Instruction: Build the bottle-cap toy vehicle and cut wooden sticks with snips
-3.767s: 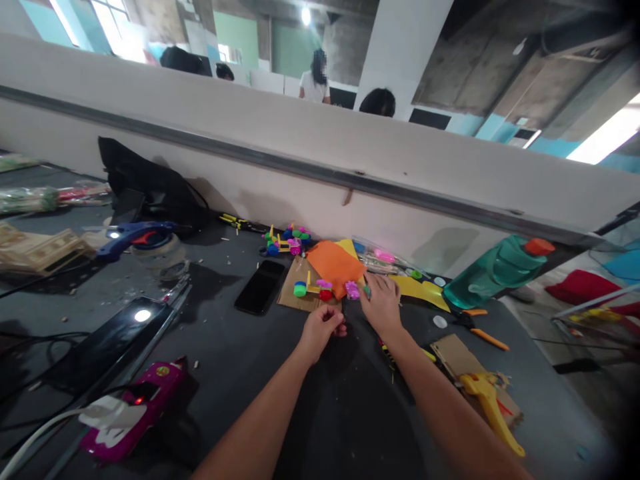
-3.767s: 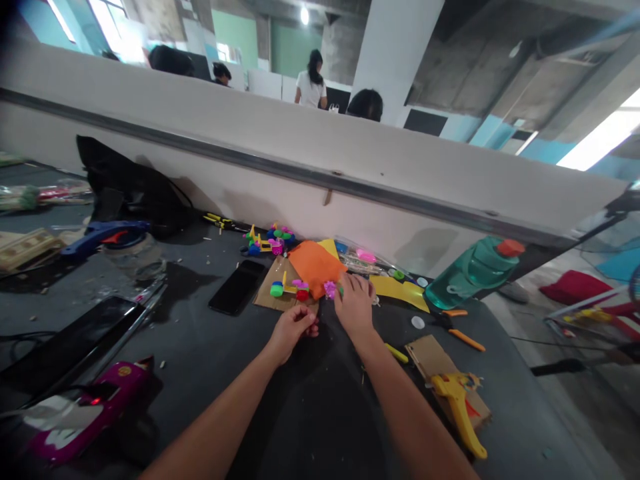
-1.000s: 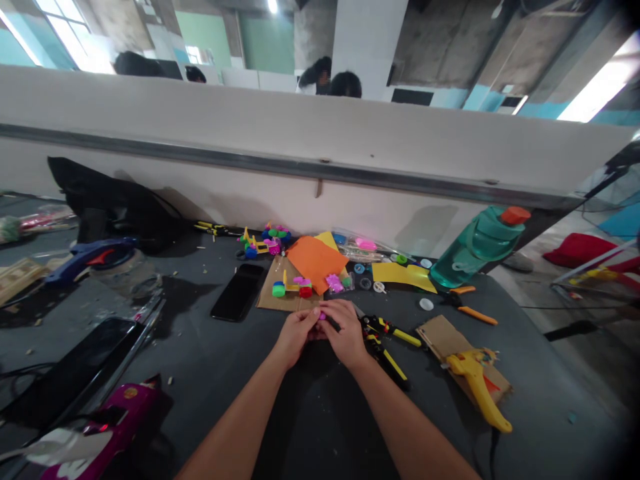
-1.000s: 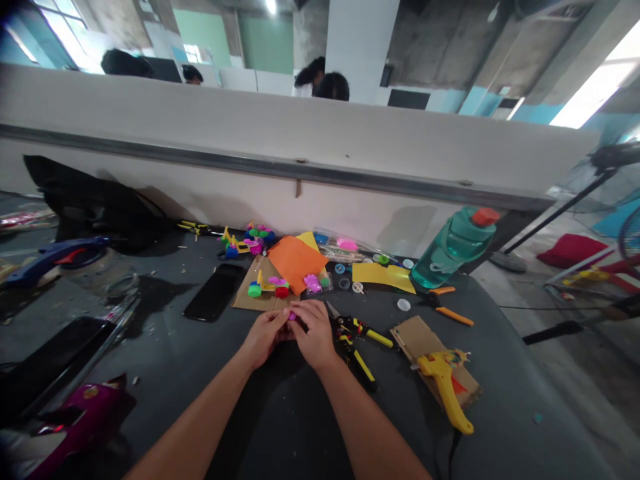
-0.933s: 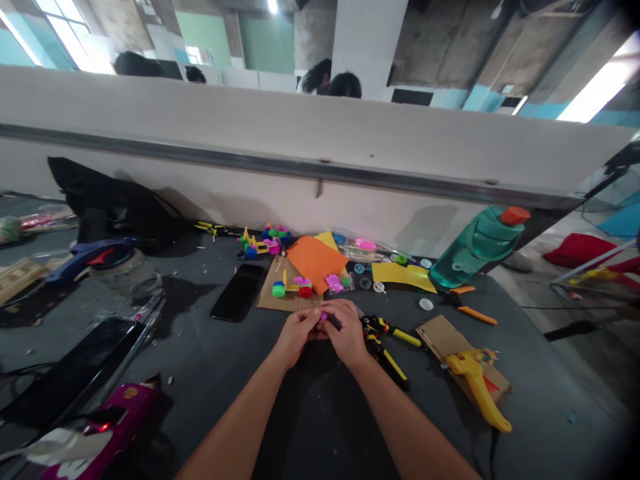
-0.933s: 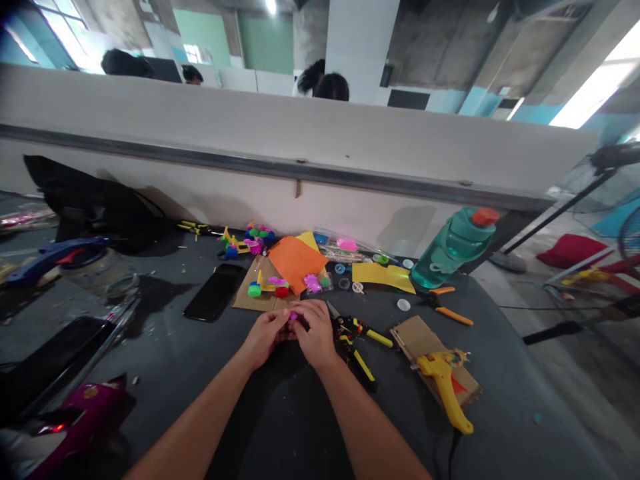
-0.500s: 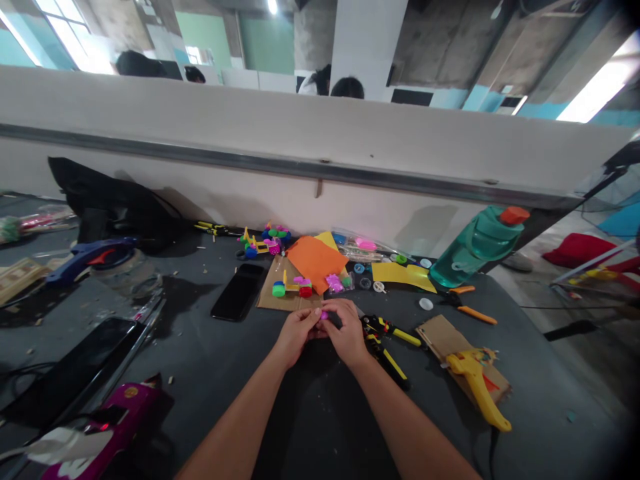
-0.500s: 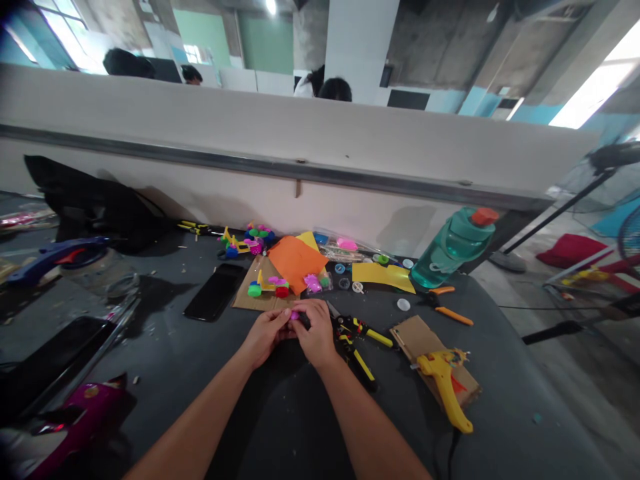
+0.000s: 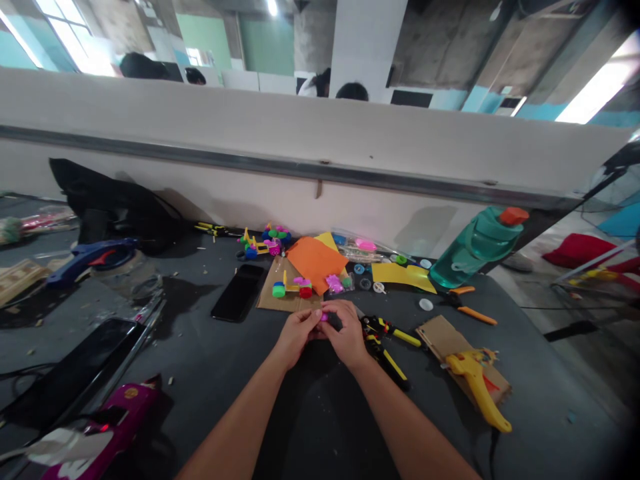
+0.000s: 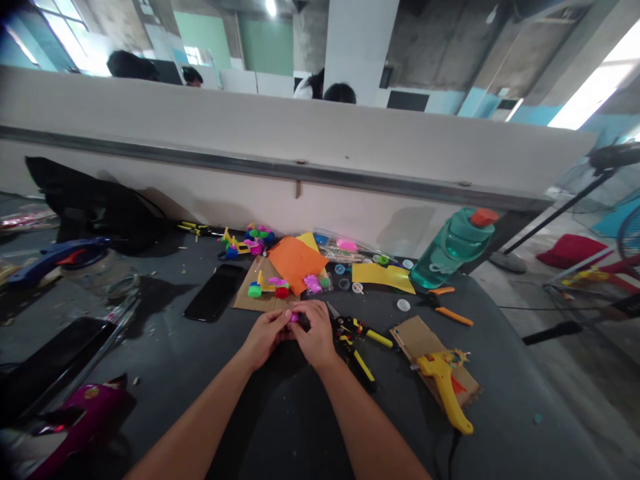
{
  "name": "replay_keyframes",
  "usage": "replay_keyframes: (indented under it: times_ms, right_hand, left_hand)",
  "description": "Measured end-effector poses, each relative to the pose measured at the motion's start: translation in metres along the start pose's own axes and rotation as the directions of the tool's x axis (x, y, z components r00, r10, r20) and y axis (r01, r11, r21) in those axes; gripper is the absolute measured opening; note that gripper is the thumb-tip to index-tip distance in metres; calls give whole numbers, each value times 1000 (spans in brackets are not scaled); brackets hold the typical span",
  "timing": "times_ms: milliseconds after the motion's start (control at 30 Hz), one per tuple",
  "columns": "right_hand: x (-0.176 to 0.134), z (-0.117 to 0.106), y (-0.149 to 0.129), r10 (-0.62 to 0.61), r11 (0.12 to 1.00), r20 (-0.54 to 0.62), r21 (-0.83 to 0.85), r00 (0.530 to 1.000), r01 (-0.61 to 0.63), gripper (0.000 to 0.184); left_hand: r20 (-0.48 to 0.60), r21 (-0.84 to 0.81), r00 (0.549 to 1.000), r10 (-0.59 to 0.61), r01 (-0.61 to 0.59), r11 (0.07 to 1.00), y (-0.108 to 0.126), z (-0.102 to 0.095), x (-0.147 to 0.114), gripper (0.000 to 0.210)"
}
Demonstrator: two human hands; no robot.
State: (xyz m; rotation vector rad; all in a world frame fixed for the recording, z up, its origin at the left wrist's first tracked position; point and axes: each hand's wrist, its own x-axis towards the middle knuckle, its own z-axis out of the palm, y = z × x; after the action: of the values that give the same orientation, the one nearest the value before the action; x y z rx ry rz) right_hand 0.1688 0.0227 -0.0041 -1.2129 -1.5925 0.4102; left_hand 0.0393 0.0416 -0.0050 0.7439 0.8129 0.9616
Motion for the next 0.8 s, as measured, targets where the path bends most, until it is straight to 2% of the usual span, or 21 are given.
replay_keyframes:
  times_ms: [100, 167, 367, 467, 567, 700, 800]
  right_hand:
    - [0, 0, 0, -51, 999, 35, -4, 998, 51, 25]
    - [1, -1, 1, -75, 997, 51, -3, 996, 75, 23]
    - [0, 0, -1, -3, 1000, 0, 5, 1000, 3, 16]
    - [0, 0, -2, -38, 999, 23, 6, 999, 37, 23]
    - [0, 0, 0, -72, 997, 37, 3, 997, 72, 20]
    - [0, 1, 1, -28, 1000, 16, 6, 999, 28, 14]
    - [-1, 1, 0, 0, 1000, 11, 2, 1000, 0, 16]
  left_hand:
    - [-33, -22, 999, 8, -9, 1000, 0, -1, 0, 29]
    - [-30, -35, 999, 11, -13, 999, 0, -1, 0, 29]
    - [14, -14, 1000, -11, 11, 1000, 1, 1, -2, 28]
    - [-14, -23, 1000, -12, 12, 1000, 2, 1, -2, 28]
    - [-8, -34, 1000, -13, 13, 999, 2, 1, -1, 30]
    - [30, -28, 999, -20, 21, 999, 3, 2, -2, 30]
    - [26, -30, 1000, -7, 8, 1000, 3, 2, -3, 27]
